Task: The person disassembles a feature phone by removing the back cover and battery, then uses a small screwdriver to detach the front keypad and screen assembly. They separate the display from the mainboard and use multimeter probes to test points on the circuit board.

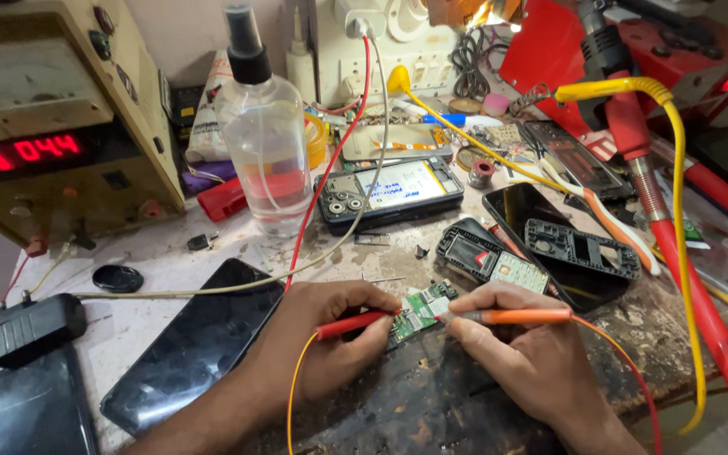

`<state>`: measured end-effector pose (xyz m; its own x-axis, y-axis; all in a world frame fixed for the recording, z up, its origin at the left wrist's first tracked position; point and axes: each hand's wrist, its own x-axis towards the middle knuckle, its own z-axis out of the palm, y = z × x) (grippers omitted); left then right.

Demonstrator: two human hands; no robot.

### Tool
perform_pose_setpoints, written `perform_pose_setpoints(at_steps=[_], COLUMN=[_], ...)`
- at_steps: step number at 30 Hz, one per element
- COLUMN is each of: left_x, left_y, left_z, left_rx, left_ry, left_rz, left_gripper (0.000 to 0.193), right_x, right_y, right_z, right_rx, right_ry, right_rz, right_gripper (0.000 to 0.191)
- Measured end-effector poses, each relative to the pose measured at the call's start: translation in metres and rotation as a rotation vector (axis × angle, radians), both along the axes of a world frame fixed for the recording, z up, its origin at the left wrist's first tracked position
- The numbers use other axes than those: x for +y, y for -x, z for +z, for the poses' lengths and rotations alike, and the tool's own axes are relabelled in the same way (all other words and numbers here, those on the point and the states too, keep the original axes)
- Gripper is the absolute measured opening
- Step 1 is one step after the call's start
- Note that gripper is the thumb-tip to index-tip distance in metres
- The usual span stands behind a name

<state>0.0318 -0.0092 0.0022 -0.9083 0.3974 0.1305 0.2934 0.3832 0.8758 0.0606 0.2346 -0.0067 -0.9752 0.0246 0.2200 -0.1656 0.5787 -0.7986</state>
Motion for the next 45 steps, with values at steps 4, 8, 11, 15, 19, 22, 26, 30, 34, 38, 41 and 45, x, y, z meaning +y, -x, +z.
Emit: perform_pose_setpoints(at_steps=[4, 8, 11, 15, 19, 22, 26, 30, 34, 38, 41, 45], left_x=[0.001, 0.000, 0.000, 0.000, -0.001, -0.001, -0.001, -0.004, -0.005, -0.004, -0.002, -0.003], left_y=[-0.001, -0.003, -0.002, -0.001, -0.002, -0.002, -0.001, -0.004, -0.005, -0.004, -0.003, -0.003], left_z=[0.001, 0.002, 0.003, 0.003, 0.003, 0.004, 0.004, 0.005, 0.004, 0.001, -0.001, -0.001], left_rx=[-0.038, -0.018, -0.019, -0.032, 0.047, -0.021, 0.041, 0.170, 0.172, 0.182, 0.168, 0.194], left_ry=[-0.022, -0.020, -0.020, -0.007, -0.017, -0.014, -0.005, -0.008, -0.009, -0.010, 0.007, 0.000], left_rz=[-0.007, -0.007, -0.007, -0.019, -0.015, -0.020, -0.026, -0.061, -0.067, -0.067, -0.052, -0.058], left_gripper=[0.026, 0.026, 0.026, 0.026, 0.026, 0.026, 0.024, 0.023, 0.024, 0.023, 0.023, 0.023], right_x=[-0.001, -0.002, -0.001, -0.001, -0.001, 0.000, 0.003, 0.002, -0.002, 0.000, 0.001, -0.005], right_y=[0.000, -0.001, 0.000, 0.002, 0.001, 0.000, 0.000, 0.000, -0.004, -0.004, 0.005, 0.010], right_z=[0.000, 0.000, 0.000, 0.000, 0.001, 0.003, 0.001, -0.002, 0.014, 0.051, 0.075, 0.088], right_rx=[0.016, -0.051, -0.028, -0.061, -0.043, -0.075, -0.076, -0.064, 0.147, 0.445, 0.580, 0.652], right_ry=[-0.031, 0.037, 0.077, 0.028, 0.060, 0.076, 0.196, 0.402, 0.365, 0.581, 0.736, 0.829], right_rz=[-0.001, -0.003, 0.024, -0.013, 0.030, 0.044, 0.043, 0.060, 0.151, 0.382, 0.555, 0.729], right_gripper=[0.017, 0.015, 0.015, 0.016, 0.017, 0.019, 0.020, 0.024, 0.025, 0.028, 0.028, 0.028])
